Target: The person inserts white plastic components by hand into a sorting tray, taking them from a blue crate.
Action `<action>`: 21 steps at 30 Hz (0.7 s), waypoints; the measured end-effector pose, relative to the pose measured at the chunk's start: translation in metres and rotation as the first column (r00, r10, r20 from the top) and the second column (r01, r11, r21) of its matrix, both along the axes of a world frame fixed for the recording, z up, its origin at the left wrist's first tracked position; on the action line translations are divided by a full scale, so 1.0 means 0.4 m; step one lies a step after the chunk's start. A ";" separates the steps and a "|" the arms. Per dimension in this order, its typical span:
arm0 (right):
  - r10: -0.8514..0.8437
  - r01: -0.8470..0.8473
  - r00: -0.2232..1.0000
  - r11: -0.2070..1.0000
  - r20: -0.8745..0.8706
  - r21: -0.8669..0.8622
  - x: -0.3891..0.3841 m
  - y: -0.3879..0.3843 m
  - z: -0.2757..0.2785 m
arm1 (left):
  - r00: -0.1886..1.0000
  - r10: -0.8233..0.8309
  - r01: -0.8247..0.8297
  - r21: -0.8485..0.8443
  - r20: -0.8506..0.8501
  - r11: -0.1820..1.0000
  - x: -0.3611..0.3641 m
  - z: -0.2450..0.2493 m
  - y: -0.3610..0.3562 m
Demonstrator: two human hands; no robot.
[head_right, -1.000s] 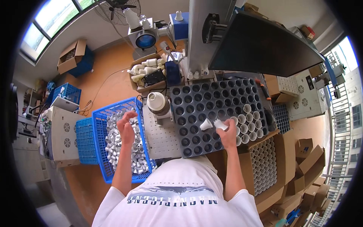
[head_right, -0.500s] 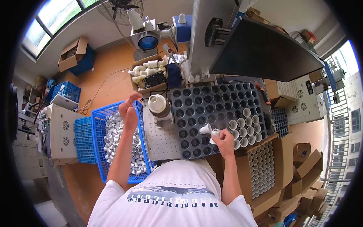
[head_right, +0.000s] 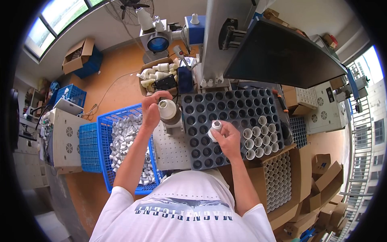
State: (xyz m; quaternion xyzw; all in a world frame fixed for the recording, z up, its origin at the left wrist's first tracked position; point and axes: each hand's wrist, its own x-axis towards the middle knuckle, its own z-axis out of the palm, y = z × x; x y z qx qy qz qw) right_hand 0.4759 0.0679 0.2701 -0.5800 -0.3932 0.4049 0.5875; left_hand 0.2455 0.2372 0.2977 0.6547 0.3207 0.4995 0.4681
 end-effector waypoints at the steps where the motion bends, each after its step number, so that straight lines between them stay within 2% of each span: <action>1: 0.043 -0.042 0.999 0.996 -0.006 0.073 -0.023 0.036 0.000 | 0.998 -0.066 0.065 -0.046 -0.018 0.997 0.004 -0.005 0.000; 2: 0.080 -0.075 0.996 0.993 -0.046 0.090 -0.066 0.073 0.039 | 1.000 -0.028 0.028 -0.029 0.010 0.999 -0.002 0.002 -0.005; 3: 0.123 -0.113 0.992 0.971 -0.034 0.209 -0.105 0.116 0.046 | 0.999 0.010 -0.009 -0.012 0.039 1.000 -0.011 0.019 -0.008; 5: 0.152 -0.177 0.983 0.932 0.100 0.315 -0.174 0.193 0.049 | 0.989 0.111 -0.109 -0.017 0.094 0.994 -0.056 0.081 -0.023; 7: 0.151 -0.197 0.976 0.924 0.158 0.329 -0.235 0.245 0.045 | 0.933 0.340 -0.337 -0.046 0.120 0.940 -0.148 0.105 -0.041; 8: 0.146 -0.198 0.974 0.922 0.176 0.333 -0.254 0.261 0.038 | 0.899 0.427 -0.430 0.011 0.094 0.903 -0.212 0.092 -0.046; 9: 0.134 -0.202 0.968 0.917 0.210 0.344 -0.265 0.270 0.030 | 0.838 0.546 -0.543 0.091 -0.009 0.835 -0.291 0.061 -0.051; 10: 0.123 -0.206 0.962 0.912 0.244 0.354 -0.274 0.276 0.021 | 0.750 0.658 -0.652 0.100 -0.058 0.752 -0.359 0.026 -0.062; 11: 0.112 -0.211 0.954 0.909 0.277 0.360 -0.279 0.279 0.012 | 0.714 0.700 -0.686 0.178 -0.023 0.706 -0.430 -0.023 -0.071; 13: 0.103 -0.237 0.934 0.896 0.343 0.376 -0.277 0.286 0.002 | 0.565 0.812 -0.796 0.164 -0.144 0.583 -0.548 -0.119 -0.128; 15: 0.090 -0.239 0.922 0.898 0.378 0.369 -0.277 0.286 0.000 | 0.542 0.806 -0.812 0.100 -0.238 0.575 -0.609 -0.215 -0.201; 17: 0.089 -0.244 0.918 0.894 0.386 0.375 -0.277 0.284 -0.004 | 0.599 0.760 -0.787 -0.013 -0.253 0.616 -0.605 -0.318 -0.264; 19: 0.067 -0.259 0.889 0.889 0.453 0.378 -0.261 0.271 -0.015 | 0.623 0.690 -0.752 -0.038 -0.369 0.658 -0.553 -0.375 -0.319; 21: 0.016 -0.271 0.823 0.889 0.568 0.368 -0.209 0.227 -0.034 | 0.680 0.629 -0.708 -0.117 -0.377 0.697 -0.478 -0.373 -0.352</action>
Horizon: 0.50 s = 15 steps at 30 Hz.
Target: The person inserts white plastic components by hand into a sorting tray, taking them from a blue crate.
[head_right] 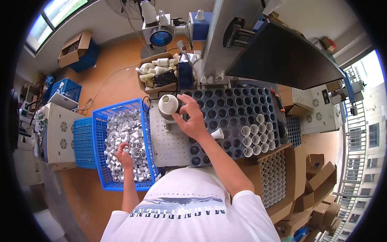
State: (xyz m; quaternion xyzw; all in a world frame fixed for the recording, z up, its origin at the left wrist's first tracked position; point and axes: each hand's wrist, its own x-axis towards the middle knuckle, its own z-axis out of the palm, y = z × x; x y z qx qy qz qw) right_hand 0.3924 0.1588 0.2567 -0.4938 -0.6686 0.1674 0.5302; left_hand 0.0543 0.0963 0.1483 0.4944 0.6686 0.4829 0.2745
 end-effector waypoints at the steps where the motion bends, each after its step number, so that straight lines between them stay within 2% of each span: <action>1: -0.019 0.028 0.995 0.995 0.101 -0.092 0.038 -0.036 -0.016 | 1.000 -0.010 0.010 -0.028 0.024 1.000 0.035 0.000 -0.015; 3: -0.023 0.102 0.954 0.962 0.297 -0.254 0.135 -0.112 -0.060 | 0.991 -0.111 0.111 0.015 0.070 0.994 0.087 -0.013 -0.033; 5: 0.042 0.205 0.843 0.897 0.536 -0.392 0.206 -0.192 -0.122 | 0.983 -0.181 0.183 -0.044 0.030 0.982 0.124 -0.003 -0.045; 8: 0.092 0.329 0.719 0.828 0.688 -0.454 0.266 -0.282 -0.209 | 0.957 -0.286 0.279 -0.136 -0.035 0.950 0.182 0.063 -0.035; 11: -0.098 0.342 0.871 0.825 0.481 -0.451 0.313 -0.291 -0.260 | 0.943 -0.334 0.334 -0.066 0.011 0.940 0.215 0.049 -0.018; 12: -0.201 0.375 0.881 0.848 0.428 -0.375 0.324 -0.290 -0.273 | 0.939 -0.343 0.344 -0.067 0.026 0.937 0.223 0.042 -0.010; 14: -0.284 0.314 0.948 0.765 0.143 -0.562 0.310 -0.288 -0.180 | 0.924 -0.381 0.382 -0.033 0.017 0.924 0.247 0.057 0.008; 15: -0.338 0.259 0.941 0.724 -0.001 -0.639 0.303 -0.290 -0.141 | 0.915 -0.402 0.402 -0.016 0.013 0.915 0.261 0.068 0.017</action>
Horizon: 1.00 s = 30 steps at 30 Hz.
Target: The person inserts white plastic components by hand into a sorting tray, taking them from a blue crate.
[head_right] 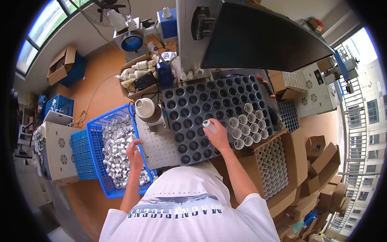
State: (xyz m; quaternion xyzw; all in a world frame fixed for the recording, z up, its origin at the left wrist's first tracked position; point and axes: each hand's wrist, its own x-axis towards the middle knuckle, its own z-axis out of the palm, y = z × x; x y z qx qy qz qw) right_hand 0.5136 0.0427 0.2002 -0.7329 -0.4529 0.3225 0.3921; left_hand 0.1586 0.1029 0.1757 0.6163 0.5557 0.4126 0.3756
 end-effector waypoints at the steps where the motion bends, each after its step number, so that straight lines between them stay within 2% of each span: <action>1: -0.028 0.030 0.999 0.998 -0.032 0.059 -0.004 -0.002 0.012 | 1.000 -0.014 0.014 -0.017 0.002 1.000 0.016 0.020 0.005; 5: 0.004 0.026 0.951 0.996 -0.309 0.091 -0.021 -0.020 0.021 | 0.995 -0.077 0.076 0.024 0.056 0.997 0.052 0.027 0.013; 8: 0.024 0.038 0.895 0.991 -0.445 0.131 -0.044 -0.033 0.031 | 0.993 -0.099 0.098 0.028 0.061 0.995 0.066 0.033 0.010; 15: 0.071 -0.040 0.898 0.996 -0.435 0.082 -0.095 -0.059 0.021 | 0.995 -0.095 0.095 0.005 -0.002 0.995 0.062 0.038 0.001; 21: 0.079 -0.071 0.885 0.997 -0.459 0.036 -0.136 -0.072 0.015 | 0.993 -0.092 0.096 -0.043 0.080 0.994 0.054 0.038 -0.003; 30: 0.119 -0.122 0.906 0.992 -0.407 0.019 -0.143 -0.061 0.023 | 0.996 -0.080 0.083 -0.072 0.039 0.994 0.054 0.057 0.000</action>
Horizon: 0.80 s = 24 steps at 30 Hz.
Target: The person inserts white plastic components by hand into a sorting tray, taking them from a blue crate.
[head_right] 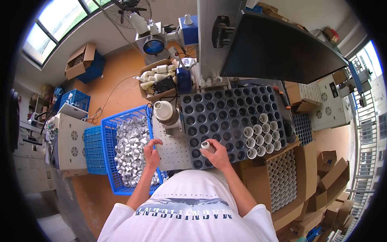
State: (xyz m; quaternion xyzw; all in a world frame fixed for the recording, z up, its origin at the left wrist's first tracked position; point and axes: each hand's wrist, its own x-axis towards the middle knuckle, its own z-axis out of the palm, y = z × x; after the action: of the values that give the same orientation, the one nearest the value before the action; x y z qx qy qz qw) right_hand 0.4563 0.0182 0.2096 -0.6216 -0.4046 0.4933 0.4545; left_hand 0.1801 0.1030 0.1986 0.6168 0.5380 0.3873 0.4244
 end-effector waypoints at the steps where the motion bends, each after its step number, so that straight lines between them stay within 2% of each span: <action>1: 0.004 -0.004 1.000 1.000 0.003 -0.012 -0.003 0.001 0.002 | 1.000 0.000 0.000 0.004 0.001 1.000 0.001 0.001 0.001; 12: 0.046 -0.045 0.998 0.998 0.031 -0.037 -0.016 -0.001 -0.008 | 1.000 -0.031 0.030 0.094 0.004 0.995 -0.007 -0.032 0.005; 18: 0.044 -0.043 0.998 0.999 0.034 -0.032 -0.015 0.004 -0.012 | 0.999 -0.042 0.044 0.063 -0.025 0.997 -0.004 -0.013 0.009; 21: 0.050 -0.049 0.998 0.998 0.044 -0.040 -0.015 0.007 -0.006 | 1.000 0.001 -0.001 0.026 0.022 1.000 -0.005 -0.008 0.018; 24: 0.041 -0.038 0.998 0.998 0.045 -0.048 -0.011 0.007 -0.013 | 0.991 0.032 -0.045 0.096 0.133 0.994 -0.020 -0.033 0.050</action>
State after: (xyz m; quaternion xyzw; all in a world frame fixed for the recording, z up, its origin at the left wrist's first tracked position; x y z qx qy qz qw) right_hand 0.4518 0.0209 0.2045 -0.6353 -0.4154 0.4971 0.4204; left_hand 0.1721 0.1231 0.1856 0.5996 0.5010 0.4613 0.4202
